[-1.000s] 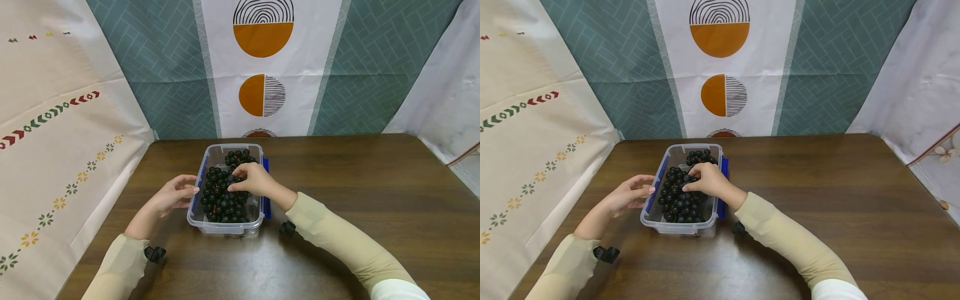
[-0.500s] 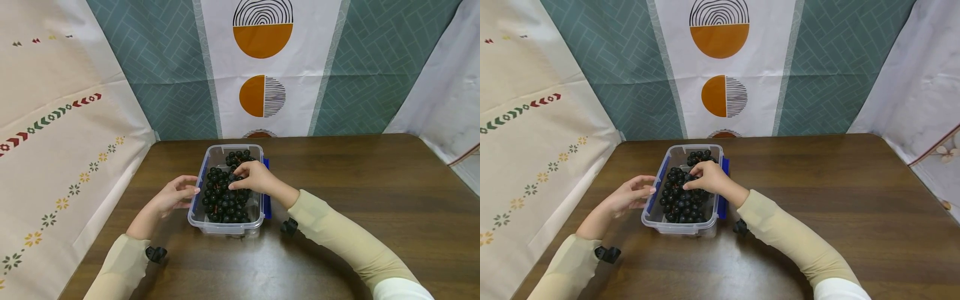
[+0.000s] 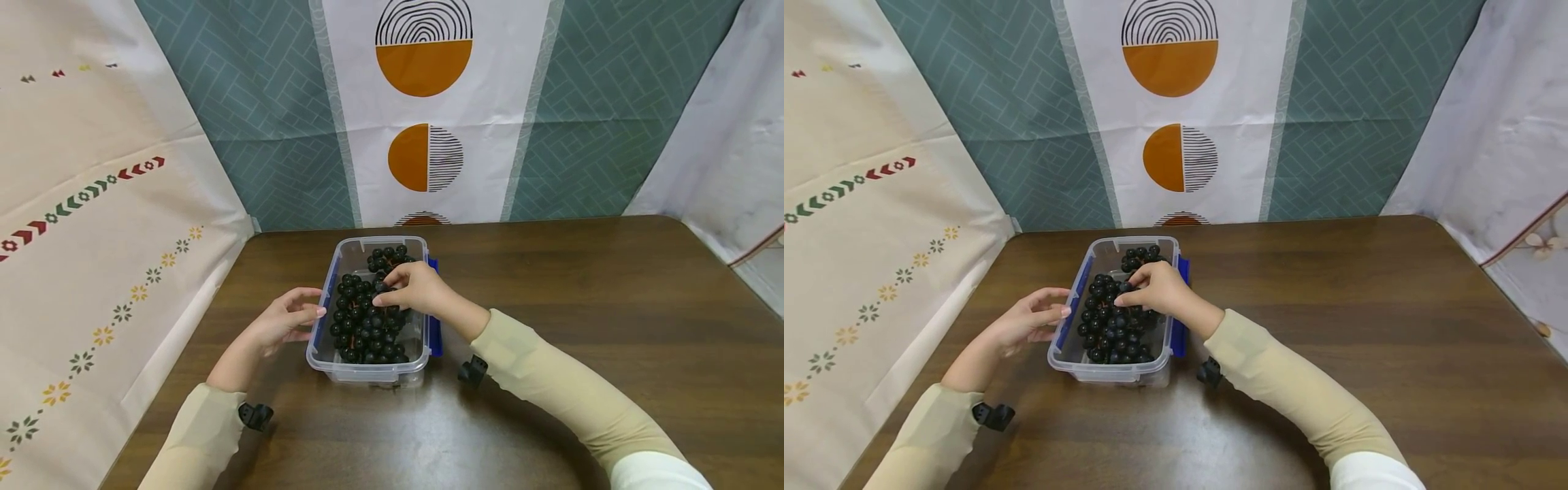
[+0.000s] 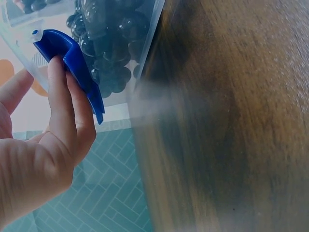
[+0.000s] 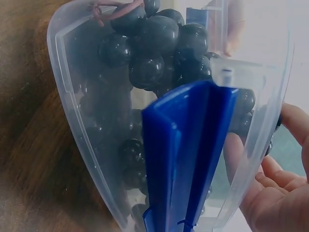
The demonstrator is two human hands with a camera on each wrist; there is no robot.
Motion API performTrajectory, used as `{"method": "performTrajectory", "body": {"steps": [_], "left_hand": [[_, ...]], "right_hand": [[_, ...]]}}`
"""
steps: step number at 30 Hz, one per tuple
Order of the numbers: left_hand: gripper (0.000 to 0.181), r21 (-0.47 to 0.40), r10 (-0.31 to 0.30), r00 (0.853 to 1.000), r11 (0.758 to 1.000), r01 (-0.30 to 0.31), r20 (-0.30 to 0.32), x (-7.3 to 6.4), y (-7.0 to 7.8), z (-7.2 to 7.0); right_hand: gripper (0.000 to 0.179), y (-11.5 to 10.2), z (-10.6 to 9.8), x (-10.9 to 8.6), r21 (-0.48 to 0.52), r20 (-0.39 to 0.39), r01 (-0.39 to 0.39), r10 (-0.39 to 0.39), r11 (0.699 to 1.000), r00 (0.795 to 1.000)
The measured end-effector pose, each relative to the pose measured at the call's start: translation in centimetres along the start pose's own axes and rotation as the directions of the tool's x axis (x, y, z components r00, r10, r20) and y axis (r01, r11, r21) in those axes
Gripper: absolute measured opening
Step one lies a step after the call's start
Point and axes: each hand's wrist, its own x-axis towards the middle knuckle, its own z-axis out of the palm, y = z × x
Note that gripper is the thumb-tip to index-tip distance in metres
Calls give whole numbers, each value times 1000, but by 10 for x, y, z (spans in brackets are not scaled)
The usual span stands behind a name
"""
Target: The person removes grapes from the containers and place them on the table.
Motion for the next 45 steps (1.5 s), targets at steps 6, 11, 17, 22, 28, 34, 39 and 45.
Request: {"method": "performTrajectory", "body": {"steps": [6, 11, 17, 22, 28, 34, 39, 45], "left_hand": [[60, -2, 1, 1000, 1000, -1, -2, 0, -1, 0], [61, -1, -2, 1000, 1000, 2, -2, 0, 0, 0], [61, -11, -5, 1000, 1000, 5, 0, -1, 1, 1], [61, -8, -5, 1000, 1000, 5, 2, 0, 0, 0], [61, -5, -6, 1000, 1000, 6, -1, -1, 0, 1], [61, 0, -12, 1000, 1000, 12, -4, -1, 1, 0], [60, -8, -14, 1000, 1000, 14, -11, 0, 1, 0], [61, -13, -15, 1000, 1000, 14, -18, -1, -1, 0]], "right_hand": [[43, 0, -1, 0, 51, -12, -38, 39, 998, 999], [43, 1, -2, -1, 73, -29, -36, 38, 997, 999], [42, 0, -3, -2, 104, -39, -41, 45, 994, 998], [42, -1, -5, -3, 127, -42, -43, 49, 991, 998], [42, -2, -7, -4, 137, -41, -41, 47, 990, 998], [40, -3, -10, -5, 160, -38, -35, 42, 986, 998], [41, -6, -12, -6, 159, -52, -24, 33, 987, 998], [38, -6, -13, -7, 173, -56, -18, 28, 985, 998]]}}
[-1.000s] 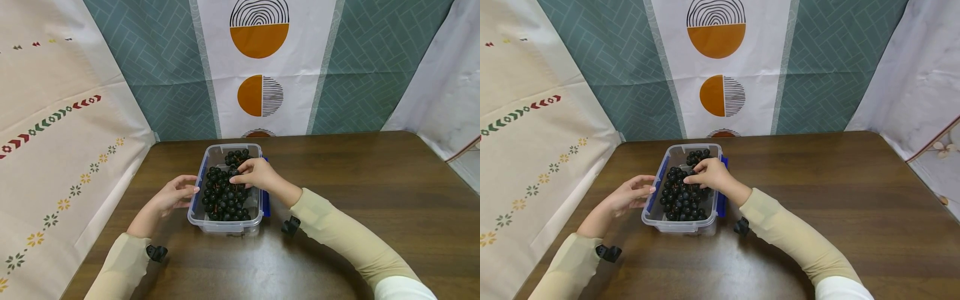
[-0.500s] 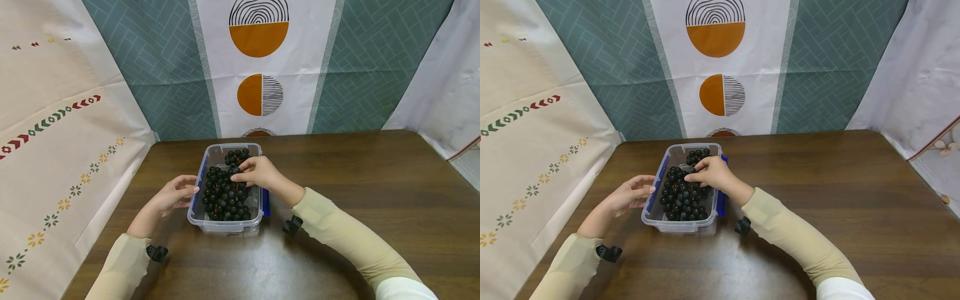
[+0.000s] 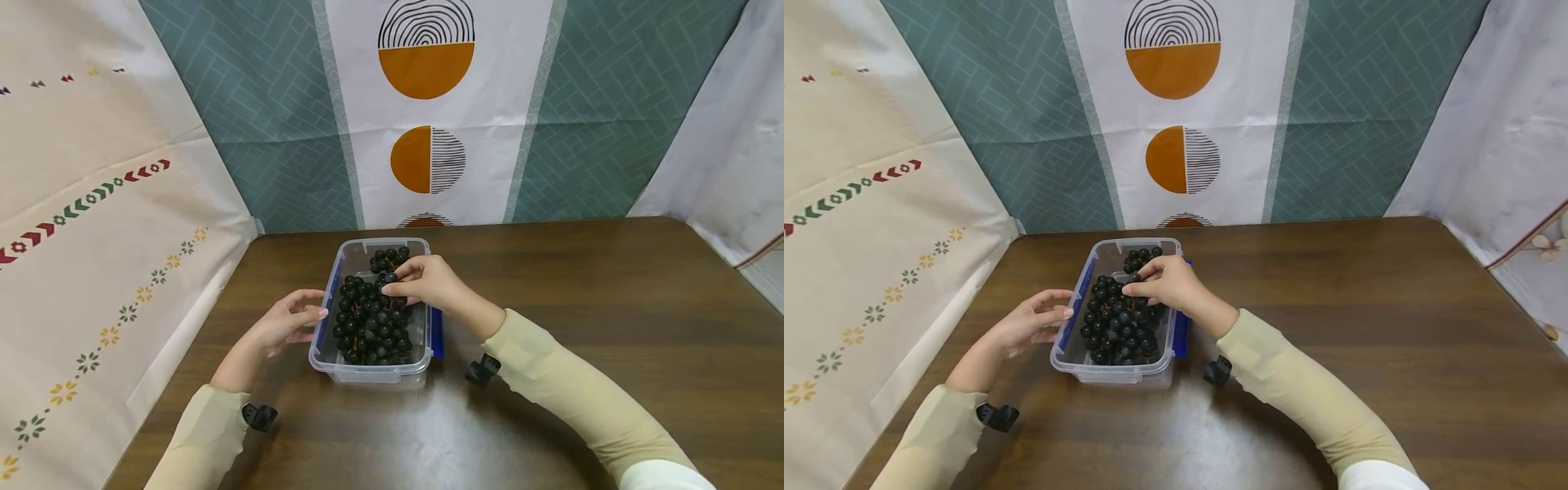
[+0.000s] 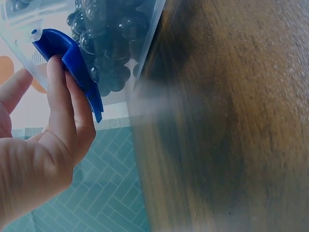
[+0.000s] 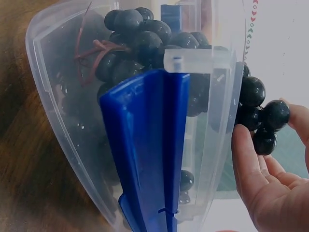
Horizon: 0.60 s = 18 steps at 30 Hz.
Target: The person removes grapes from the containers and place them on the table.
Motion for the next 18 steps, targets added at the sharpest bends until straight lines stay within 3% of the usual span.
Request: {"method": "performTrajectory", "body": {"steps": [18], "left_hand": [[60, -5, 16, 1000, 1000, -16, 16, -1, -1, 0]], "right_hand": [[40, -13, -6, -1, 9, -23, 5, -5, 1000, 1000]]}}
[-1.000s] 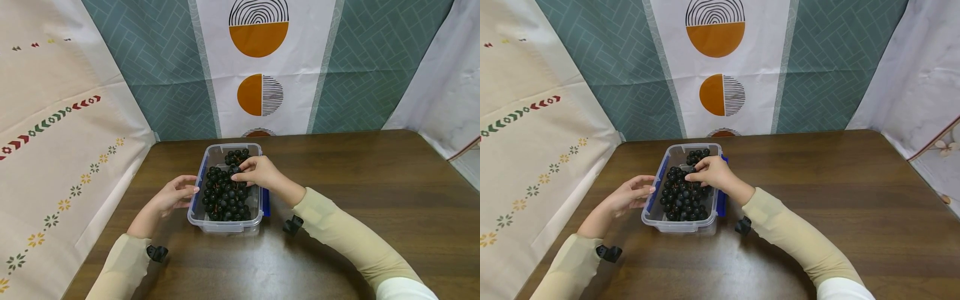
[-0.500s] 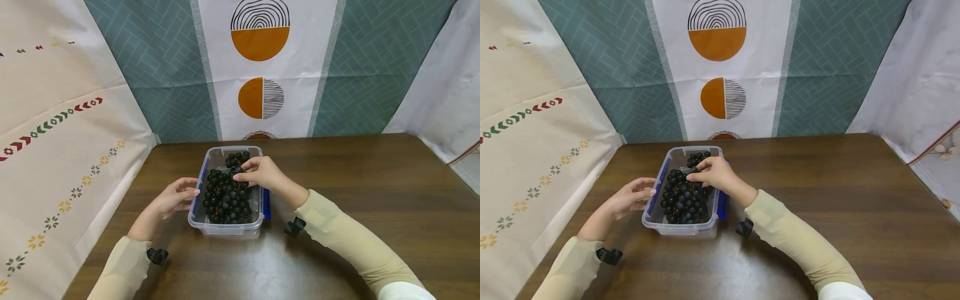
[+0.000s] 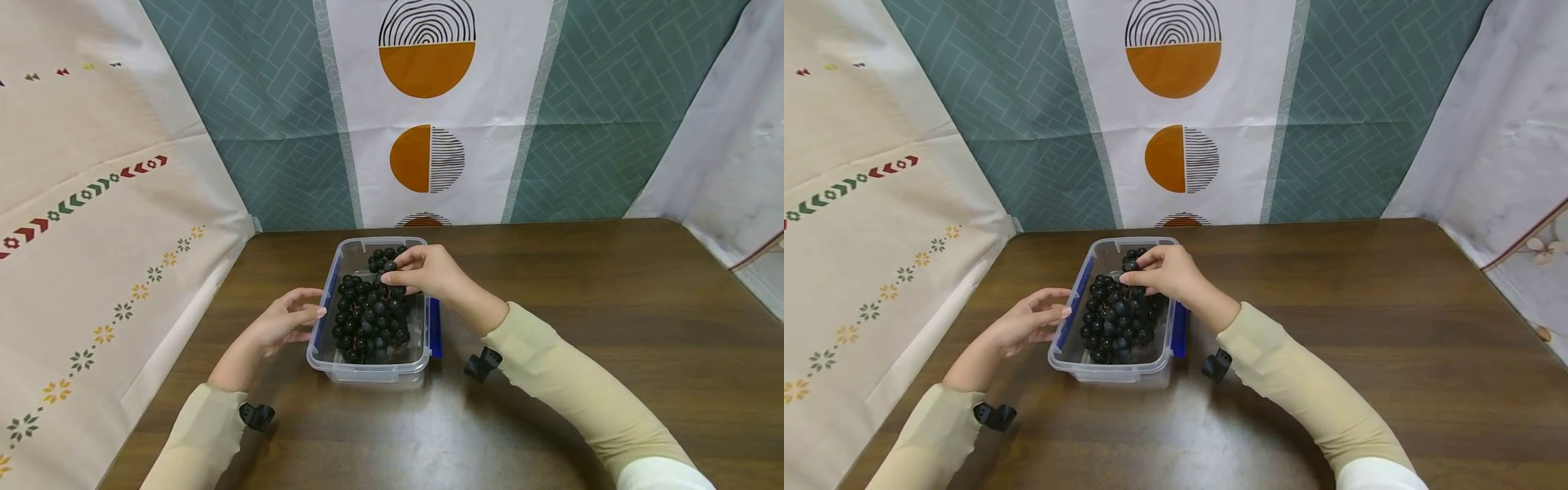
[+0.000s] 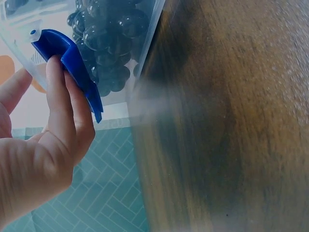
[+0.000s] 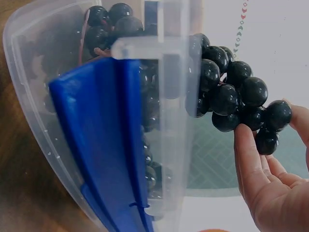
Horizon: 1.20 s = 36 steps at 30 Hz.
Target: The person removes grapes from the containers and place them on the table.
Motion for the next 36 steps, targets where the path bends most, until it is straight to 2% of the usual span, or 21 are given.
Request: {"method": "performTrajectory", "body": {"steps": [14, 20, 36], "left_hand": [[60, 3, 5, 1000, 1000, -5, 1, 0, 1, 0], [60, 19, -4, 1000, 1000, 4, -2, -1, 2, 0], [60, 13, -6, 1000, 1000, 6, 4, 0, 2, 0]], "right_hand": [[41, -13, -14, -2, 37, -21, 19, -19, 999, 1000], [41, -13, -19, -3, 22, -30, 31, -30, 999, 999], [45, -26, -40, -10, 5, -61, 1, 0, 1000, 998]]}}
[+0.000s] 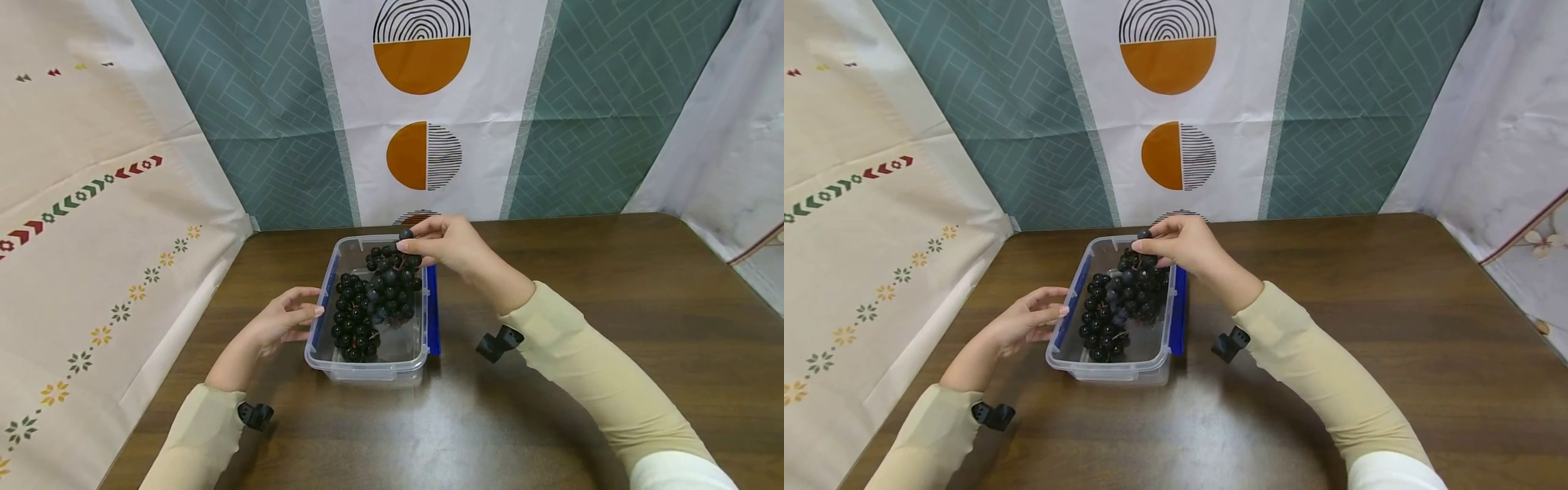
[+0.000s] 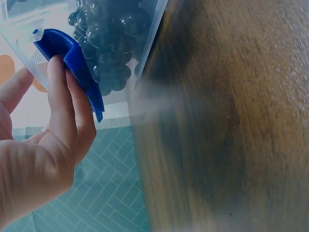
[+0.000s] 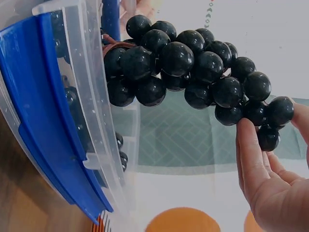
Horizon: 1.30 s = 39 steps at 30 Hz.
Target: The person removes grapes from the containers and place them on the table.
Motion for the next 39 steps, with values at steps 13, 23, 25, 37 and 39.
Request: {"method": "performTrajectory", "body": {"steps": [13, 23, 25, 37, 39], "left_hand": [[61, -4, -10, 1000, 1000, 10, 2, -1, 0, 0], [62, -16, -7, 1000, 1000, 7, 8, 1, 1, 0], [62, -15, -8, 1000, 1000, 8, 11, 1, 1, 0], [62, -26, 0, 1000, 1000, 0, 7, 3, -1, 0], [62, -27, -3, 1000, 1000, 3, 5, 3, -2, 0]], "right_hand": [[48, -1, -21, -1, 44, -23, -7, 8, 999, 1000], [38, -3, -36, -7, 99, -76, 12, -4, 995, 997], [39, -2, -40, -9, 99, -76, 21, -13, 995, 997], [37, 2, -60, -18, 106, -148, 39, -23, 994, 989], [39, 3, -62, -20, 101, -147, 37, -22, 994, 989]]}}
